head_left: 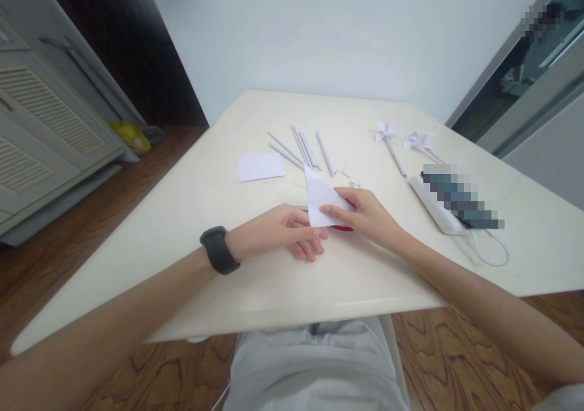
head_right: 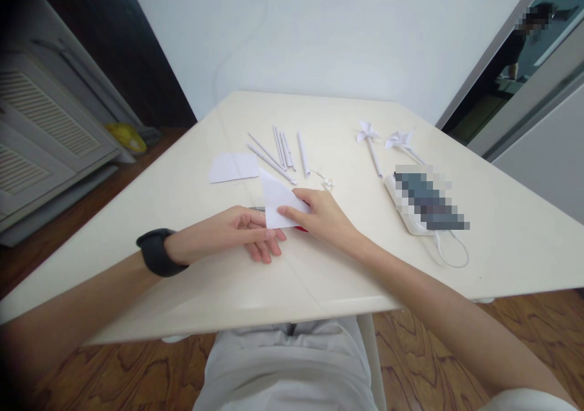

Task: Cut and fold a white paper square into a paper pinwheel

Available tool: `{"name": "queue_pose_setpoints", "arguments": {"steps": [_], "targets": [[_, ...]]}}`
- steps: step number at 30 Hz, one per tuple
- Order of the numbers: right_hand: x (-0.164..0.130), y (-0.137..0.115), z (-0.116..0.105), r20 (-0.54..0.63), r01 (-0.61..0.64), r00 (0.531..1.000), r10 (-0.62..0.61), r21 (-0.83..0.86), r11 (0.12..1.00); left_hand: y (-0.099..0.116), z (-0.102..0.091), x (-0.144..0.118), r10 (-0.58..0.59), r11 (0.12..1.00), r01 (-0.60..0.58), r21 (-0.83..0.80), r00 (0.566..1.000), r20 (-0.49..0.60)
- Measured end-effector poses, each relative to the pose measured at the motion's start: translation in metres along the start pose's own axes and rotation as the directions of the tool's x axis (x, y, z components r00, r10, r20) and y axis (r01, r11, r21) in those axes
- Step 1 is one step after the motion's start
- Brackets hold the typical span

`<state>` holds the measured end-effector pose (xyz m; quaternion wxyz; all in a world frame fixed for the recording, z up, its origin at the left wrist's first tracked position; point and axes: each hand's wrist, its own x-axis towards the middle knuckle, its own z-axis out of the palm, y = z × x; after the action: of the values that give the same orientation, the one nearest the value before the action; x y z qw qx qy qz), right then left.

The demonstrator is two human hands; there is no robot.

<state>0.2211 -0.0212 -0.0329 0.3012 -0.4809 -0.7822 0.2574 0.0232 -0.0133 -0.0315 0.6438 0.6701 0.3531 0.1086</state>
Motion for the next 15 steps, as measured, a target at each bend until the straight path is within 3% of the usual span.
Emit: {"name": "queue_pose_setpoints", "arguments": {"steps": [7,15], "targets": [[0.0001,0.0001,-0.0001,0.012,0.013,1.000,-0.013,0.038,0.999,-0.0011,-0.0003,0.0012,-0.005,0.999,0.005,-0.037,1.000,0.003],[0.0027,0.0045,-0.0041,-0.001,-0.010,1.000,0.011,0.267,0.964,-0.0011,-0.0023,0.0001,-0.021,1.000,0.021,-0.001,1.000,-0.013]]}}
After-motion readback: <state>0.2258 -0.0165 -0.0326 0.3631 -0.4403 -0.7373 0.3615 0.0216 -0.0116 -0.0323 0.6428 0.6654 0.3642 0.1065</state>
